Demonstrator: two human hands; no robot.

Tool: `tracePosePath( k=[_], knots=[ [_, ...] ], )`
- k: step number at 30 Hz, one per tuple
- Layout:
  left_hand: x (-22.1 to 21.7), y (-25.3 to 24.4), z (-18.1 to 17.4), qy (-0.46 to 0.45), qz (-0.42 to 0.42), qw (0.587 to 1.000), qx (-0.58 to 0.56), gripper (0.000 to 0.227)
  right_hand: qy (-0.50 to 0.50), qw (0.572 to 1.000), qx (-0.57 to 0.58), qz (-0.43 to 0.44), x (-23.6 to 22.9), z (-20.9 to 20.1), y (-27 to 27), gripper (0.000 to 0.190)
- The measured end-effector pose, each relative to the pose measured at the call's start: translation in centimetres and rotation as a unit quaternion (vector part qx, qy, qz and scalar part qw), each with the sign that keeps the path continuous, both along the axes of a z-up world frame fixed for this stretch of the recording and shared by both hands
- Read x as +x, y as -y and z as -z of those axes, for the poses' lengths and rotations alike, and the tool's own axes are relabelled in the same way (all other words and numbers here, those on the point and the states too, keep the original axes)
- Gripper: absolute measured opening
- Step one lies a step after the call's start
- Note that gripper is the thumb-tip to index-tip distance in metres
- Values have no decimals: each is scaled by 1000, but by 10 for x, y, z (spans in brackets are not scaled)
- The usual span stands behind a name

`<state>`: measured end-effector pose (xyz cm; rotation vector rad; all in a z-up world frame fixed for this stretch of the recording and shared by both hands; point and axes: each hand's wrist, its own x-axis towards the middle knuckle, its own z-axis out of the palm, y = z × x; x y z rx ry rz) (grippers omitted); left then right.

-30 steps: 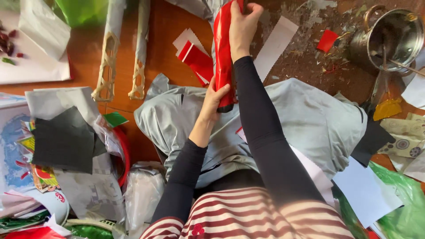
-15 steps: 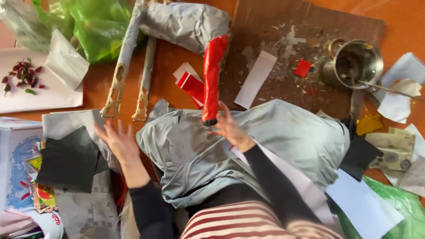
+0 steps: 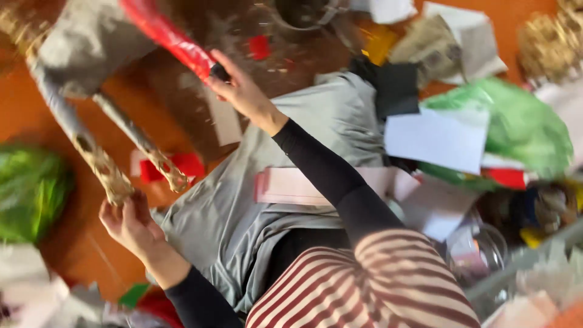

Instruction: Wrapping colored paper strips around a bamboo frame to create a decorative giraffe figure.

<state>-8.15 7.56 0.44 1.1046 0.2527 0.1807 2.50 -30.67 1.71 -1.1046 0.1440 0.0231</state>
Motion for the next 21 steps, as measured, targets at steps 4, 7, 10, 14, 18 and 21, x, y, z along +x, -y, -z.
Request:
tracePosePath(
  k=[4,7,10,14,18,21],
  knots=[
    [-13,27,26,-17,36,999,8,39,89,992,-77,48,-42,20,78,59],
    [-29,50,23,-43,49,997,49,41,60,961,-249,103,-87,6,159,38],
    [-47,69,27,-123,99,986,56,48,-14,914,-333,232,-134,25,253,18],
    [-60,76,67,-273,210,934,93,42,-207,747,-572,268,-212,149,370,19],
    [-62,70,74,-289,198,935,54,38,-318,545,-753,186,-242,145,369,33],
    [-63,57,86,-263,200,944,-6,36,-336,578,-706,232,-240,121,352,49]
  ],
)
